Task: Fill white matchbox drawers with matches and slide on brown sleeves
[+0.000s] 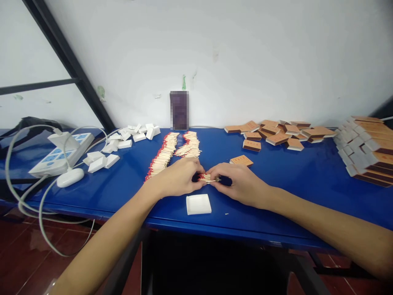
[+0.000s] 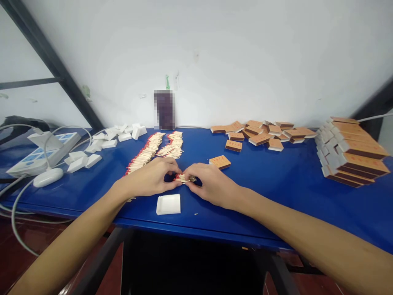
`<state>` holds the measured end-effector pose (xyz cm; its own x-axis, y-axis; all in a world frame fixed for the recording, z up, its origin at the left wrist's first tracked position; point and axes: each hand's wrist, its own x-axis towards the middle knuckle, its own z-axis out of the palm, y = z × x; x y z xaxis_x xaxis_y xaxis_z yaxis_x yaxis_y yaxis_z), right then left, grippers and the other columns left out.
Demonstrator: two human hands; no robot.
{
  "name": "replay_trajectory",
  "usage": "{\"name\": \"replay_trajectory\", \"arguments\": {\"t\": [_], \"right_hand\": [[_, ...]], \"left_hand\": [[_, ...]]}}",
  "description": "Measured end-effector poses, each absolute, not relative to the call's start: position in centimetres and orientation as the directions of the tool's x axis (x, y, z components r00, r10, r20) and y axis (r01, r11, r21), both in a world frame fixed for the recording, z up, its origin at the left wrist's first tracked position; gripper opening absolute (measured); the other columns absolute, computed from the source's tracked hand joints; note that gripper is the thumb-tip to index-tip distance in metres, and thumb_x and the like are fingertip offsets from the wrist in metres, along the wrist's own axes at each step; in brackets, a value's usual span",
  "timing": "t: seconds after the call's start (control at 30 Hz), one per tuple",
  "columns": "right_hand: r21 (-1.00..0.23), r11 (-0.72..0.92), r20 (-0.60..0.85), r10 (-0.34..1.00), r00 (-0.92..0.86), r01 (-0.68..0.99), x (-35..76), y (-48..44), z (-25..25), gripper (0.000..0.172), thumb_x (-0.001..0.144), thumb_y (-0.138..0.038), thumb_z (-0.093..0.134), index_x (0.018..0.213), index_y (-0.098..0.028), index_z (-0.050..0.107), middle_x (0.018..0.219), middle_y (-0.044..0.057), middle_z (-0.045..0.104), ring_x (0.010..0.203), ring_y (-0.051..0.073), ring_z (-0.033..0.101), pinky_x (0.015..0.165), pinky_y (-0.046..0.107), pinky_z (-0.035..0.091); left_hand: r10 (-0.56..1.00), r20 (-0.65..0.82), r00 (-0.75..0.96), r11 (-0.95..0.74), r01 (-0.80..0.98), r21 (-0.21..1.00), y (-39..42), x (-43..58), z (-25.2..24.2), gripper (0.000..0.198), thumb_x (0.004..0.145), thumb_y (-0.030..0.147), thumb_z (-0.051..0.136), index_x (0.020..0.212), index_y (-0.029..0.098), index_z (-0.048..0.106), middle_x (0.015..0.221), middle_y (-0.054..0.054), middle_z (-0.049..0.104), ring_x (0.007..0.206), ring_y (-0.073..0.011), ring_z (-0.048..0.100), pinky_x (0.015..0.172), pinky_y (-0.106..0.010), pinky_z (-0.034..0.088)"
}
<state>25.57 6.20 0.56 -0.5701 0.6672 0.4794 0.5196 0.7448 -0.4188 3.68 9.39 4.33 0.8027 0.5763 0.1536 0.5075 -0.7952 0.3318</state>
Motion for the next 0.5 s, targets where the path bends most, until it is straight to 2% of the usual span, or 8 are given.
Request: {"name": "replay_trajectory", "arguments": {"t": [0.17, 0.33, 0.5], "right_hand": [[-0.396, 0.729, 0.472, 0.683, -0.557, 0.559, 25.59, 6.21, 0.41, 0.008, 0.091, -0.020, 0.057, 0.097, -0.021, 0.062, 0.095, 0.004, 0.074, 0.081, 0.017, 0.069, 0.073, 0.030, 0.053], [-0.398, 0.693, 0.447, 0.719, -0.533, 0.601, 25.58, 6.10, 0.57, 0.018, 0.089, -0.020, 0.059, 0.107, -0.021, 0.062, 0.098, 0.004, 0.075, 0.084, 0.018, 0.070, 0.074, 0.031, 0.053], [-0.394, 0.687, 0.447, 0.724, -0.525, 0.611, 25.38, 6.01, 0.92, 0.016, 0.088, -0.018, 0.059, 0.101, -0.021, 0.068, 0.094, 0.003, 0.076, 0.080, 0.018, 0.070, 0.073, 0.031, 0.054]], "left_hand": [[0.571, 0.152, 0.807, -0.798, 0.503, 0.332, 9.39, 3.76, 4.31, 0.014, 0.089, 0.023, 0.064, 0.096, 0.015, 0.072, 0.092, -0.005, 0.067, 0.085, -0.0188, 0.063, 0.079, -0.029, 0.046], [0.572, 0.152, 0.806, -0.798, 0.503, 0.333, 9.37, 3.77, 4.36, 0.015, 0.088, 0.023, 0.063, 0.098, 0.015, 0.072, 0.090, -0.005, 0.066, 0.082, -0.0178, 0.062, 0.077, -0.029, 0.046], [0.578, 0.160, 0.800, -0.795, 0.508, 0.331, 9.34, 3.78, 4.31, 0.012, 0.087, 0.022, 0.063, 0.093, 0.015, 0.071, 0.088, -0.004, 0.065, 0.080, -0.0180, 0.061, 0.076, -0.029, 0.045]]}}
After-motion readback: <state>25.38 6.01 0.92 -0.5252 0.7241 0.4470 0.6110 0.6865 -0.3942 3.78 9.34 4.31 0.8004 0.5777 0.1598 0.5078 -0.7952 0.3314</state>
